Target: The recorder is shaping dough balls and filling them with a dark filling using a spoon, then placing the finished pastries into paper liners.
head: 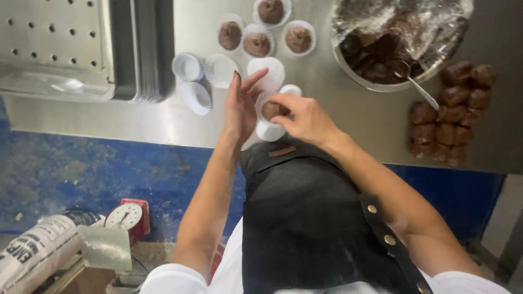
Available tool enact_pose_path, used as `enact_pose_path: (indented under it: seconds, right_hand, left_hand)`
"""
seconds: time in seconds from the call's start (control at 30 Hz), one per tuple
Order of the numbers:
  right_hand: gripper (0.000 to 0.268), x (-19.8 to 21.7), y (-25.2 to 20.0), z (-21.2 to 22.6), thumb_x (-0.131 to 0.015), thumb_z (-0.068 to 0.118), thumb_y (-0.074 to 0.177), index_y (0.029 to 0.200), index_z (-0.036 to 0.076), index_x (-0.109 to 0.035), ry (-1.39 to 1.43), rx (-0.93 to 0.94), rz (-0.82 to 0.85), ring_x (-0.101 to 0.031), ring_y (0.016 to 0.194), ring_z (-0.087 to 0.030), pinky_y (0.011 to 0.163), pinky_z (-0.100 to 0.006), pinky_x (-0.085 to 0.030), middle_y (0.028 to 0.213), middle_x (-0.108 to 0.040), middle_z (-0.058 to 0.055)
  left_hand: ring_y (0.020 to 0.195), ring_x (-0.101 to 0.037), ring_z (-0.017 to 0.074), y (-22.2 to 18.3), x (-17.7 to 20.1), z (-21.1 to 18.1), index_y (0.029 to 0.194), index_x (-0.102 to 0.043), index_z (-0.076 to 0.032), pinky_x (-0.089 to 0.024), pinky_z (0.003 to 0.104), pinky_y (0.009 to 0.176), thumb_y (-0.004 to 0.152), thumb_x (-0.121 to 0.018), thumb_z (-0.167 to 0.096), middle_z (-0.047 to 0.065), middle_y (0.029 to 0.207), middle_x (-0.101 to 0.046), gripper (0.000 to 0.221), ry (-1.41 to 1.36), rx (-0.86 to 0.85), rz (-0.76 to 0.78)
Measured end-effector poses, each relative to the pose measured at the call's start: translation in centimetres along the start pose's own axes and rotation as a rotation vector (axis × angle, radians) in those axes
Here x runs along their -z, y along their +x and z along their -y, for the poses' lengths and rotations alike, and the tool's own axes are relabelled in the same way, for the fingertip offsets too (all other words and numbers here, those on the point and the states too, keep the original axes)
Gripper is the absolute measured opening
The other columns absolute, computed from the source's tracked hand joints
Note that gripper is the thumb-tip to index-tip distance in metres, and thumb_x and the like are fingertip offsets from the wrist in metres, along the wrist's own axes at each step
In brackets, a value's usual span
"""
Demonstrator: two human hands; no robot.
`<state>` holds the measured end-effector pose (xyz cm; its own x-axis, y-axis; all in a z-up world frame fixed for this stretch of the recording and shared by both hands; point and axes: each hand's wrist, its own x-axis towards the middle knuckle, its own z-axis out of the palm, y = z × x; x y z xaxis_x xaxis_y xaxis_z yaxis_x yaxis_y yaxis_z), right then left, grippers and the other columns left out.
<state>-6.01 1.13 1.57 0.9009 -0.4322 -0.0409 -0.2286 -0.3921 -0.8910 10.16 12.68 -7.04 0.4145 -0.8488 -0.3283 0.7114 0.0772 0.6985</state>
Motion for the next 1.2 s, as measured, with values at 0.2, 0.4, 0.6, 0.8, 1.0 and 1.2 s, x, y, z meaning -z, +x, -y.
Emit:
enact_pose_path:
  seconds: [0.2, 0.4, 0.6, 0.8, 1.0, 1.2]
  right_hand:
    - [0.055, 1.9, -1.2, -1.4, -0.078, 0.013, 0.089, 0.139, 0.003, -0.056, -0.025, -0.078, -0.091, -0.075, 0.101, -0.033, 0.088, -0.038, -0.06, 0.119, -0.072, -0.017]
    - [0.054, 0.6, 2.8, -10.8, -0.078, 0.018, 0.095, 0.142, 0.004, -0.055, -0.341, -0.095, -0.256, -0.064, 0.121, -0.039, 0.101, -0.047, -0.054, 0.136, -0.066, -0.019]
    - [0.065, 1.2, -1.5, -7.8, -0.082, 0.024, 0.084, 0.139, -0.001, -0.058, -0.545, -0.017, -0.357, -0.054, 0.122, -0.048, 0.098, -0.051, -0.047, 0.139, -0.057, -0.033]
    - [0.019, 7.2, -15.4, -16.1, -0.071, 0.012, 0.097, 0.113, 0.002, -0.071, -0.552, -0.42, -0.599, -0.064, 0.111, -0.04, 0.101, -0.051, -0.05, 0.116, -0.069, -0.022]
    - [0.04, 15.4, -19.6, -18.6, -0.082, 0.009, 0.085, 0.122, -0.003, -0.069, -0.834, -0.523, -0.454, -0.062, 0.097, -0.041, 0.082, -0.051, -0.053, 0.105, -0.063, -0.025]
    - [0.021, 14.2, -15.0, -2.7, -0.066, -0.004, 0.099, 0.119, 0.002, -0.062, 0.366, -0.518, -0.566, -0.07, 0.097, -0.016, 0.084, -0.031, -0.063, 0.109, -0.072, -0.007]
  left_hand:
    - [0.106, -0.055, 0.0221, 1.4, 4.2, 1.0, 0.133, -0.065, 0.0, -0.048, 0.044, 0.099, 0.112, -0.048, -0.048, 0.011, 0.128, -0.069, 0.056, 0.034, -0.086, -0.325]
    - [0.115, -0.066, 0.0222, -0.8, 3.3, 1.5, 0.127, -0.072, -0.003, -0.051, 0.038, 0.097, 0.107, -0.039, -0.051, 0.008, 0.125, -0.072, 0.061, 0.47, 0.116, -0.155]
    - [0.128, -0.055, 0.0342, -2.8, 2.7, 3.0, 0.149, -0.052, 0.002, -0.041, 0.04, 0.108, 0.114, -0.042, -0.036, 0.024, 0.139, -0.06, 0.052, 1.188, -0.172, -0.144]
    - [0.097, -0.062, 0.0292, -3.0, -3.3, -0.9, 0.147, -0.048, -0.002, -0.05, 0.037, 0.09, 0.108, -0.045, -0.031, 0.022, 0.108, -0.065, 0.049, 1.098, 0.103, -0.426]
    - [0.1, -0.065, 0.0169, -1.1, -6.0, 0.4, 0.142, -0.053, -0.001, -0.05, 0.034, 0.09, 0.112, -0.039, -0.03, 0.007, 0.107, -0.066, 0.044, 1.059, -0.175, -0.151]
    - [0.09, -0.058, 0.0185, 0.3, -9.5, 5.1, 0.146, -0.058, -0.006, -0.047, 0.034, 0.08, 0.112, -0.032, -0.057, 0.006, 0.102, -0.067, 0.066, 0.339, 0.035, 0.091]
